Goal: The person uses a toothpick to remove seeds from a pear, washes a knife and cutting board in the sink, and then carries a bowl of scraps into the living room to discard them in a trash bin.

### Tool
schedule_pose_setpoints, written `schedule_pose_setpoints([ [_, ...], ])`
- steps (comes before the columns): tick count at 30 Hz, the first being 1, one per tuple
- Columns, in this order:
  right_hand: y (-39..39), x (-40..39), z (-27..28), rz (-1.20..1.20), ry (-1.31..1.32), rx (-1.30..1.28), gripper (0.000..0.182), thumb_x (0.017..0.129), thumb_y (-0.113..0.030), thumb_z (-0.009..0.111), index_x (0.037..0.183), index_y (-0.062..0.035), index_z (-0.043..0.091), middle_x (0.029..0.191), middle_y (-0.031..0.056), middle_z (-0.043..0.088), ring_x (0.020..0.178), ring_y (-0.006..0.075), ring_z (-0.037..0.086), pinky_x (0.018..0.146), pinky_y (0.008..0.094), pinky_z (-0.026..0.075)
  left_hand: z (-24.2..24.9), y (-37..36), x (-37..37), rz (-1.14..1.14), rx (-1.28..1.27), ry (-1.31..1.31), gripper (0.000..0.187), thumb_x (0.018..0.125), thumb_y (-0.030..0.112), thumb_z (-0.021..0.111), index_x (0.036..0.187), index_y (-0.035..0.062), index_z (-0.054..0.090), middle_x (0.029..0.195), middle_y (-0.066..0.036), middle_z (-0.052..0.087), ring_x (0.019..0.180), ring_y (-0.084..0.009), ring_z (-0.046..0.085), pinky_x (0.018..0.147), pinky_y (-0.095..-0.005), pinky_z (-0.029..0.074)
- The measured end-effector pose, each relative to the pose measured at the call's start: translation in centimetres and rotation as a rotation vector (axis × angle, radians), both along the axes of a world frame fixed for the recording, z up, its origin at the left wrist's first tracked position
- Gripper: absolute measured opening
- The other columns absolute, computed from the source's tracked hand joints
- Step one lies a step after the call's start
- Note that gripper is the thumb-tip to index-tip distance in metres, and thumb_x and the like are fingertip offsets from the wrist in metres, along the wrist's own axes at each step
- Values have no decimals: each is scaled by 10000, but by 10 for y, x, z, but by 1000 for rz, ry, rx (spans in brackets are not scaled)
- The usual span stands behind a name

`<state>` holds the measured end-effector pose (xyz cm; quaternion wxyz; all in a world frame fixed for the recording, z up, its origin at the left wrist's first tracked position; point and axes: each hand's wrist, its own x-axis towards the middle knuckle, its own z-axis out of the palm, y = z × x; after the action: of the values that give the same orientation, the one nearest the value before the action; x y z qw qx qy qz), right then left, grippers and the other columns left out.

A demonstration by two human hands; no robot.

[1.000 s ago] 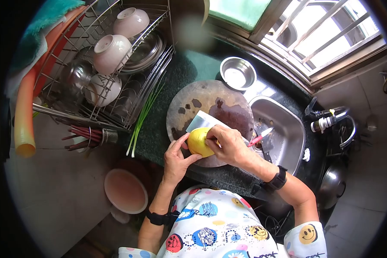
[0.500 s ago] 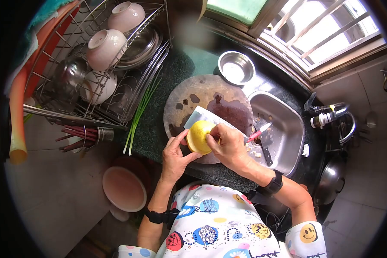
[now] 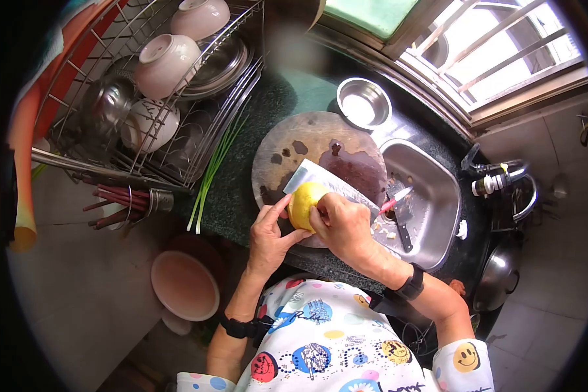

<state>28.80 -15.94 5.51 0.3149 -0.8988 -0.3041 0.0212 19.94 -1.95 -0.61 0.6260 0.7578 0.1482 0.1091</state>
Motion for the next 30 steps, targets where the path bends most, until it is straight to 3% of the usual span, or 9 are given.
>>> schedule_pose_setpoints([
  [8,-8,9,14,39,96,5,130,788,-64,694,796,-23,570,722,136,631,621,301,648,544,364,507,4,7,-1,-57,0,30,752,614,140,873,1301,97,569,952,-81,583,897,-214,602,802,-336,506],
  [14,-16,32,27,377,77,-85,141,747,25,645,844,-28,557,760,121,563,670,337,599,564,408,468,4,8,-1,-75,-20,43,757,616,139,874,1304,82,565,945,-77,576,887,-201,589,790,-327,502],
  [23,-3,58,40,643,73,-245,93,756,-38,662,815,-30,590,765,108,573,698,328,604,597,419,474,1,9,2,-66,-76,16,736,620,116,874,1291,65,577,942,-57,558,864,-161,565,744,-285,496],
  [25,-1,62,42,664,78,-245,82,758,-38,661,809,-30,598,768,107,578,701,326,606,598,417,476,-1,9,1,-66,-71,-30,727,635,66,874,1301,95,584,931,33,487,580,8,315,487,-145,286],
  [30,6,69,46,739,65,-278,137,727,-13,678,837,-34,600,750,99,570,695,311,597,604,406,477,-3,10,2,-66,-87,-29,708,643,65,869,1293,93,589,935,32,494,580,11,320,487,-143,287],
])
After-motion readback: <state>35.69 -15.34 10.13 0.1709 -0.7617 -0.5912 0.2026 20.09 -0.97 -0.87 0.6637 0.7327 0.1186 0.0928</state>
